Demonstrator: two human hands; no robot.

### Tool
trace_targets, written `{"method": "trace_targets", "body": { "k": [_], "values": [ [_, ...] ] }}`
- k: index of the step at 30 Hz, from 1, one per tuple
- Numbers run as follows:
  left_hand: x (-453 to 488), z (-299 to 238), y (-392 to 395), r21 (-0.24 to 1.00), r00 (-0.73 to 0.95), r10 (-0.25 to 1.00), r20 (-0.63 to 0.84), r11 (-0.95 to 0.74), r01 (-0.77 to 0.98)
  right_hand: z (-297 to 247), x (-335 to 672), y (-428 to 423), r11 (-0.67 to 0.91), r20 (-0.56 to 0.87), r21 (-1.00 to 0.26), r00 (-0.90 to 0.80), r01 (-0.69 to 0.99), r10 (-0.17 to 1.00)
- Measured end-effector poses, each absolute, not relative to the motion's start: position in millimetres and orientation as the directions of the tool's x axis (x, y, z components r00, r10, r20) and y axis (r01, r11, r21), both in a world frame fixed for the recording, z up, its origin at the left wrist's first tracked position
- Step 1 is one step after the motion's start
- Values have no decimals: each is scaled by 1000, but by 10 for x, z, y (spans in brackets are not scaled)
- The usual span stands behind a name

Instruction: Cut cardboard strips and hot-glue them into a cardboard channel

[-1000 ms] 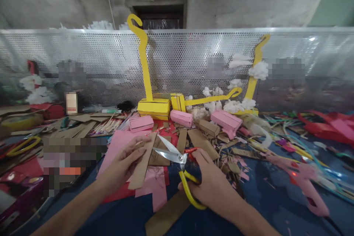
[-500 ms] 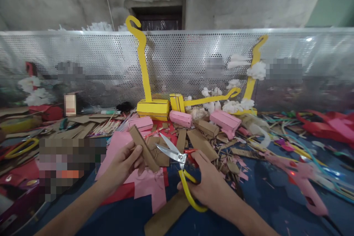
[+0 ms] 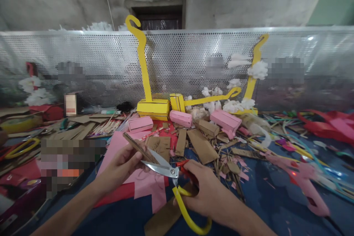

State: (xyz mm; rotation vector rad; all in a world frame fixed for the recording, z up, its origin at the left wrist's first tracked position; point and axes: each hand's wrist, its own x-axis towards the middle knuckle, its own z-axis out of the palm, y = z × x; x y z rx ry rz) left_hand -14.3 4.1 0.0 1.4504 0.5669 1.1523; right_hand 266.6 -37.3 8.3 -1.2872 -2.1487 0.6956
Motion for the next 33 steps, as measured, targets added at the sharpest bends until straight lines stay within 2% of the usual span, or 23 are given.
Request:
{"method": "trace_targets", "body": {
  "k": [6, 13, 20, 30, 33],
  "values": [
    [-166, 52, 10, 948, 465, 828, 314, -249, -198, 90, 2657, -397, 353, 65, -693, -433, 628, 899],
    [-144, 18, 24, 936, 403, 849, 341, -267, -229, 13, 2667, -346, 337, 73, -686, -400, 645, 914],
    [-151, 55, -4, 938, 444, 833, 331, -236, -255, 27, 2654, -330, 273, 29, -697, -355, 663, 935],
    [-151, 76, -1, 928, 448, 820, 355, -252, -274, 11, 2683, -303, 295, 95, -652, -311, 698, 946],
    [-160, 58, 12, 929, 425, 835, 351, -253, -271, 23, 2665, -326, 278, 105, -673, -284, 686, 953]
  ]
}}
